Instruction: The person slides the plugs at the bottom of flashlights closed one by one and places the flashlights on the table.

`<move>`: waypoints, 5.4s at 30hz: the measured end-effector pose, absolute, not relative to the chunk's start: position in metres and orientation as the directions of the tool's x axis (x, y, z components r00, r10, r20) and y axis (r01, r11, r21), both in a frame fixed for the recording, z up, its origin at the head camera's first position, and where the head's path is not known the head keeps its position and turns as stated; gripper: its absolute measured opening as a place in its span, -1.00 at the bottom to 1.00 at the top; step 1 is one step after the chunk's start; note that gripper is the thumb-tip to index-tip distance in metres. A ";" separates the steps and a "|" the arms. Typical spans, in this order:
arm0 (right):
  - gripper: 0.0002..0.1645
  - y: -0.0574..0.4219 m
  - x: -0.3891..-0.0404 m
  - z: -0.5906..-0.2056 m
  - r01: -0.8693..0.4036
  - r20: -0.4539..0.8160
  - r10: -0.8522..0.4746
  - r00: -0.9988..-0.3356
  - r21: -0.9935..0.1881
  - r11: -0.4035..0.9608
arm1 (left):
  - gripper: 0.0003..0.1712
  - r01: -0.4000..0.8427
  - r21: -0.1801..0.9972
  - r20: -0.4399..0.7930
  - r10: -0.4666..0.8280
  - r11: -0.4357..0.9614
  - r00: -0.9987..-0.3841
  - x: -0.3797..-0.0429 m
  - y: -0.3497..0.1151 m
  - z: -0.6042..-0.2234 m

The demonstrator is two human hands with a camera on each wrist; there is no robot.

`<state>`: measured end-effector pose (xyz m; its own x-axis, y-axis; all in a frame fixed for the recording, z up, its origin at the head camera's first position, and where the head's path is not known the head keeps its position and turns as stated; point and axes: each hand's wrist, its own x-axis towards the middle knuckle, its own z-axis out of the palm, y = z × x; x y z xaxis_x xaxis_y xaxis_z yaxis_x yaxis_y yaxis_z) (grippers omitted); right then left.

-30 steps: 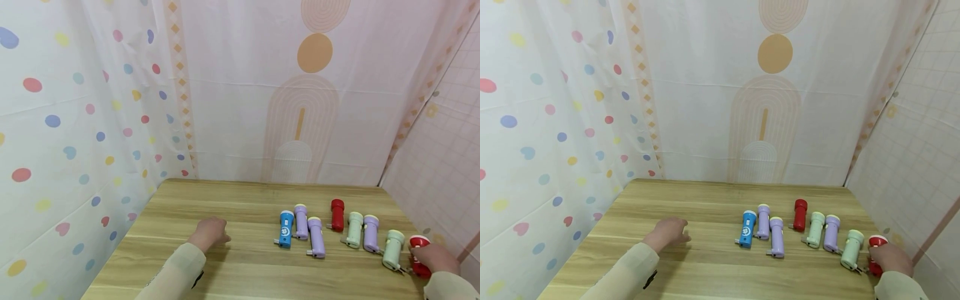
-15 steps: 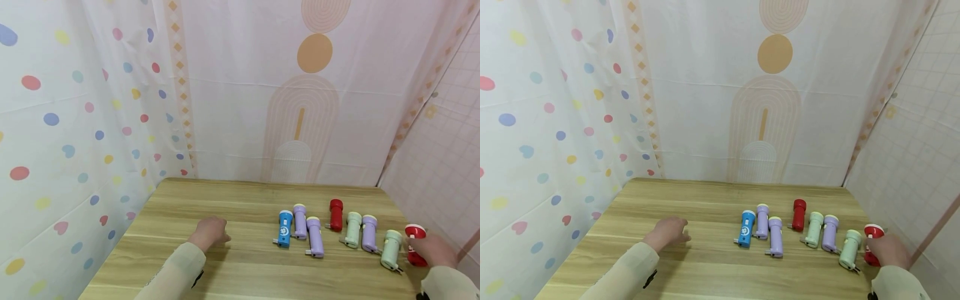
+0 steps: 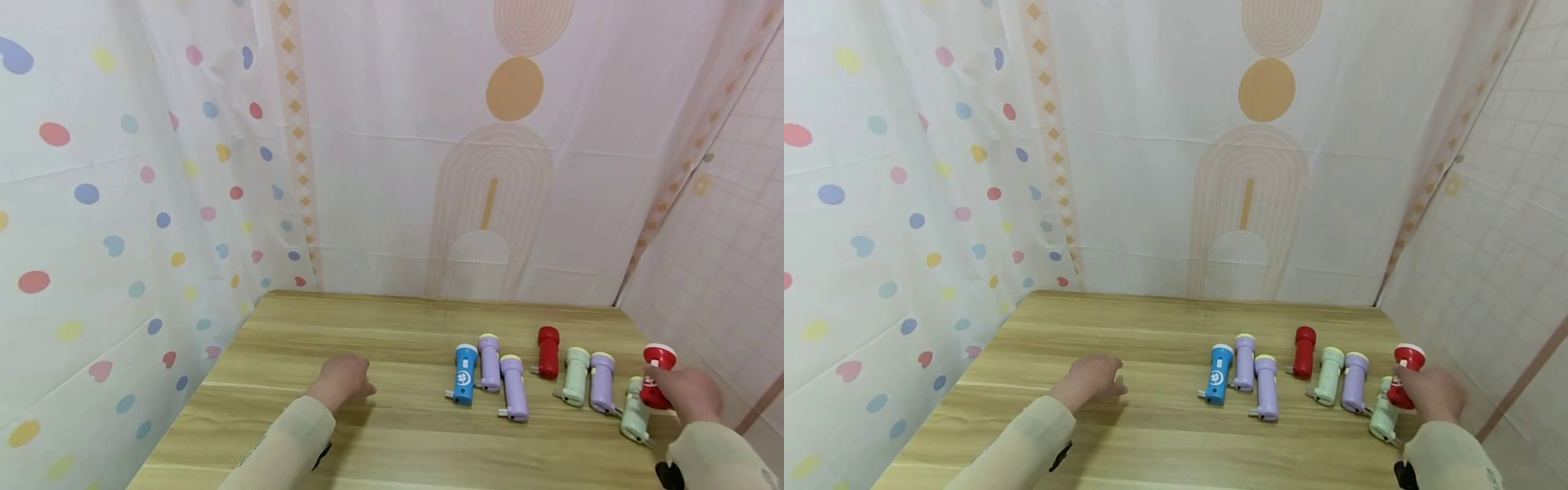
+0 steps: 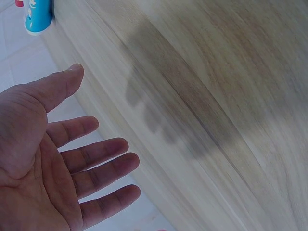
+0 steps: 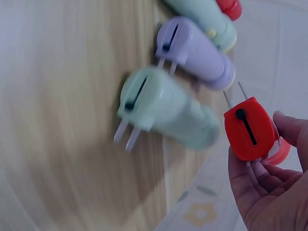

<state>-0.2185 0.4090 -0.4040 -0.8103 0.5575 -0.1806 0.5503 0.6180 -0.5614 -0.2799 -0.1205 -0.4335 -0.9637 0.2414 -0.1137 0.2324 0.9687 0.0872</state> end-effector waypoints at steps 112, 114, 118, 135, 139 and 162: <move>-0.55 0.120 -0.250 -0.442 0.251 -0.253 0.049 -0.966 -0.967 -0.037 | -0.54 0.787 0.008 0.475 0.690 0.617 -0.546 -0.253 -0.064 -0.450; -0.54 0.120 -0.250 -0.441 0.254 -0.255 0.045 -0.966 -0.967 -0.034 | -0.54 0.787 0.010 0.470 0.692 0.617 -0.549 -0.252 -0.064 -0.449; -0.55 0.122 -0.250 -0.440 0.252 -0.254 0.032 -0.967 -0.966 -0.054 | -0.54 0.785 0.014 0.462 0.693 0.619 -0.554 -0.251 -0.064 -0.447; -0.57 0.126 -0.252 -0.440 0.259 -0.262 0.016 -0.965 -0.962 -0.085 | -0.56 0.790 -0.008 0.484 0.694 0.613 -0.534 -0.253 -0.063 -0.451; -0.61 0.126 -0.251 -0.441 0.250 -0.253 0.013 -0.967 -0.964 -0.094 | -0.55 0.784 0.012 0.474 0.686 0.621 -0.551 -0.251 -0.062 -0.450; -0.62 0.125 -0.247 -0.438 0.228 -0.228 0.009 -0.974 -0.973 -0.036 | -0.55 0.783 0.019 0.514 0.665 0.622 -0.542 -0.248 -0.060 -0.454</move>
<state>-0.2468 0.1246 -0.4381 -0.9735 0.0090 -0.2285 0.2280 -0.0357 -0.9730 -0.2475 -0.0605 -0.4538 -0.5418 0.6652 0.5138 0.7825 0.6223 0.0193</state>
